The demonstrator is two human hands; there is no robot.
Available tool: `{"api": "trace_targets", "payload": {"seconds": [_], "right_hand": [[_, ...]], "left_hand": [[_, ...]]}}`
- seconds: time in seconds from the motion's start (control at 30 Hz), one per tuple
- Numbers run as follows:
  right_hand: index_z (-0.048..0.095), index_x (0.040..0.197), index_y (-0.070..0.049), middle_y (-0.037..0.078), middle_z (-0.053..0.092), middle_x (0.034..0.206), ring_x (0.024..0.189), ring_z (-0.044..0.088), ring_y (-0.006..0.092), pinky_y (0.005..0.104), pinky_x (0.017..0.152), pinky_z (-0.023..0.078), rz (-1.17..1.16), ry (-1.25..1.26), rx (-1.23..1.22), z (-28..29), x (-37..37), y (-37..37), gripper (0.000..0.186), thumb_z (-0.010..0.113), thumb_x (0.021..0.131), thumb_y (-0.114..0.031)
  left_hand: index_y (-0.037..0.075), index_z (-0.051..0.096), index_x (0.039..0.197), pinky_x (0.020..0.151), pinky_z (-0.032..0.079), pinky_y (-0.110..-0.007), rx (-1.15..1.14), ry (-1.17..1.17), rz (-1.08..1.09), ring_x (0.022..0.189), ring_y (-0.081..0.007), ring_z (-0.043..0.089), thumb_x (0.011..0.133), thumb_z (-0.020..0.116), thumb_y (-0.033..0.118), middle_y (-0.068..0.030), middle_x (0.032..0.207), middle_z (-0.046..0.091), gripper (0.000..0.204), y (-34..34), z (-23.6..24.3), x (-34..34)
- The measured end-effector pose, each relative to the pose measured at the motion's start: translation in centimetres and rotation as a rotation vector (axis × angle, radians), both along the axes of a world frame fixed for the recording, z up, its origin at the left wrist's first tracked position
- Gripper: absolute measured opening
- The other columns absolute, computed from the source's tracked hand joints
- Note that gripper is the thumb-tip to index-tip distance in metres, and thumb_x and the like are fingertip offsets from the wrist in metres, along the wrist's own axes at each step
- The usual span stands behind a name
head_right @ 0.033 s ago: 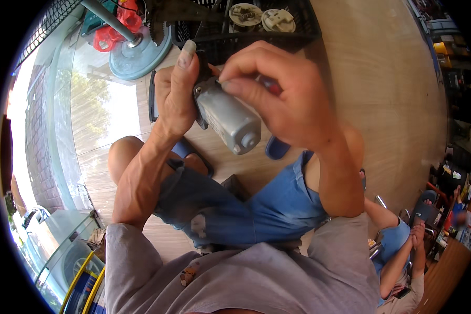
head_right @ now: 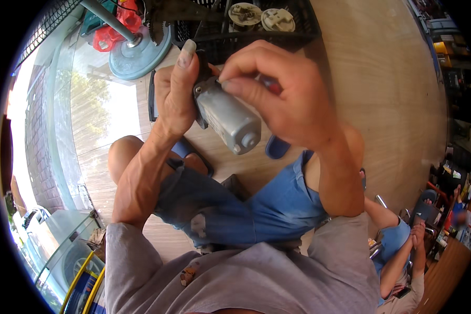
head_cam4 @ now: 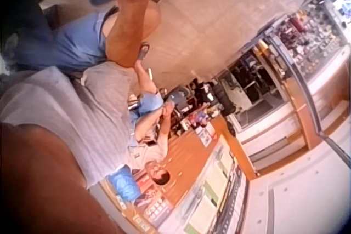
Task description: The person disassembles a car power window motor by removing screws with a screwdriver and then separating the motor from the gear assembly by hand.
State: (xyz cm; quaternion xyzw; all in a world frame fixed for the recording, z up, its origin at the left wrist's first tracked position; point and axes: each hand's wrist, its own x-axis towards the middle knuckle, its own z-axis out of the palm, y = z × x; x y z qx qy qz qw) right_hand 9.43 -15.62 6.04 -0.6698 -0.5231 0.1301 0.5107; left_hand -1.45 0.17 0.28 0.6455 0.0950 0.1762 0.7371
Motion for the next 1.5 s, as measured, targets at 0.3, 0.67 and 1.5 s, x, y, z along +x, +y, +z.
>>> {"api": "trace_targets", "payload": {"seconds": [0.3, 0.67, 1.5], "right_hand": [[0.07, 0.095, -0.003, 0.007, 0.07, 0.094, 0.08, 0.065, 0.0135, 0.0251, 0.062, 0.047, -0.04, 0.027, -0.002, -0.2, 0.0, -0.2, 0.009, 0.072, 0.086, -0.007], [0.072, 0.096, -0.002, 0.001, 0.068, 0.078, 0.066, 0.059, 0.0045, 0.0217, 0.054, 0.045, -0.163, 0.357, -0.273, 0.7, -0.6, -0.6, 0.019, 0.075, 0.087, -0.018], [0.072, 0.094, 0.0, 0.003, 0.067, 0.075, 0.069, 0.06, 0.0071, 0.0237, 0.062, 0.046, -0.135, 0.442, -0.262, 0.1, -0.8, -0.9, 0.02, 0.069, 0.09, -0.019]], "left_hand": [[-0.002, 0.06, 0.065, 0.051, 0.031, -0.023, -0.059, -0.095, 0.081, 0.06, -0.0028, 0.037, 0.102, 0.056, 0.042, 0.0064, 0.059, 0.047, 0.057, -0.8, 0.3, 0.6], [-0.002, 0.071, 0.073, 0.044, 0.037, -0.026, 0.122, -0.131, 0.125, 0.053, -0.0043, 0.047, 0.097, 0.064, 0.039, -0.0002, 0.052, 0.054, 0.048, -0.1, 0.2, 0.3], [-0.002, 0.071, 0.072, 0.044, 0.044, -0.03, 0.436, -0.105, 0.154, 0.048, -0.0161, 0.059, 0.091, 0.071, 0.041, -0.0101, 0.056, 0.06, 0.047, 0.2, 1.0, 0.0]]}}
